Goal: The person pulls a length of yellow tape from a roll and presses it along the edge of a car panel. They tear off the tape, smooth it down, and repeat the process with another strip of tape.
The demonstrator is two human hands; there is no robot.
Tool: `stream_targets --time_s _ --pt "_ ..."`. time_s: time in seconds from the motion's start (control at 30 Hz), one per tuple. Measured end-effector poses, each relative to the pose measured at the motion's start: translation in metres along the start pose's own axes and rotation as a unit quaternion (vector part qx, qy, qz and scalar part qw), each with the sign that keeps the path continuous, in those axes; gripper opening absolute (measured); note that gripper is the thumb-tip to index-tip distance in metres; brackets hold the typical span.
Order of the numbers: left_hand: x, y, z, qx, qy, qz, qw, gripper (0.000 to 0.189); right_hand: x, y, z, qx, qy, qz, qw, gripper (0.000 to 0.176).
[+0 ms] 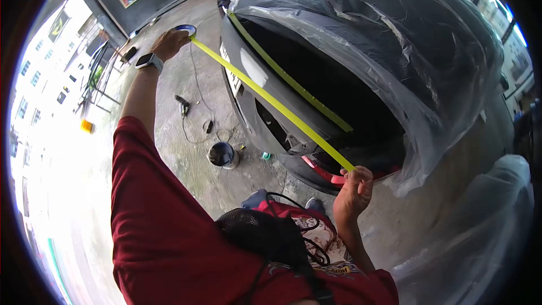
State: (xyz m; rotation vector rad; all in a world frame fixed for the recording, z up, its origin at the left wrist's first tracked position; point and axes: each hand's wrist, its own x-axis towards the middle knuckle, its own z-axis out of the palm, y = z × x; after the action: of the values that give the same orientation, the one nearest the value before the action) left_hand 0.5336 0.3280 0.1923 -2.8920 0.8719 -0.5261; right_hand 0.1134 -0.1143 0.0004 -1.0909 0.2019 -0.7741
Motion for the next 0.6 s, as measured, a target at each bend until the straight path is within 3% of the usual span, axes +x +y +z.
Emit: stream_targets --time_s 0.17,0.23,0.27,0.37,0.5,0.57,0.6 --pt "0.066 -0.043 0.046 -0.014 -0.051 0.041 0.998 0.028 -0.023 0.022 0.048 -0.023 0.046 -0.039 0.998 0.004" --pt "0.081 -0.059 0.062 -0.036 0.017 0.098 0.994 0.029 -0.031 0.027 0.069 -0.065 0.099 -0.065 0.991 0.006" --pt "0.089 -0.070 0.071 -0.059 0.004 0.120 0.991 0.033 -0.034 0.034 0.071 -0.062 0.139 -0.068 0.986 0.010" --pt "0.099 -0.089 0.080 -0.109 0.015 0.155 0.982 0.034 -0.040 0.040 0.061 -0.101 0.203 -0.142 0.964 0.010" --pt "0.089 -0.096 0.078 -0.142 0.057 0.239 0.959 0.019 -0.064 0.035 0.039 -0.182 0.266 -0.142 0.936 0.021" --pt "0.073 -0.096 0.067 -0.136 0.003 0.234 0.963 0.025 -0.077 0.055 0.026 -0.169 0.288 -0.147 0.931 0.018" --pt "0.058 -0.102 0.068 -0.117 0.040 0.234 0.964 0.024 -0.087 0.074 0.011 -0.293 0.279 -0.145 0.903 0.016"
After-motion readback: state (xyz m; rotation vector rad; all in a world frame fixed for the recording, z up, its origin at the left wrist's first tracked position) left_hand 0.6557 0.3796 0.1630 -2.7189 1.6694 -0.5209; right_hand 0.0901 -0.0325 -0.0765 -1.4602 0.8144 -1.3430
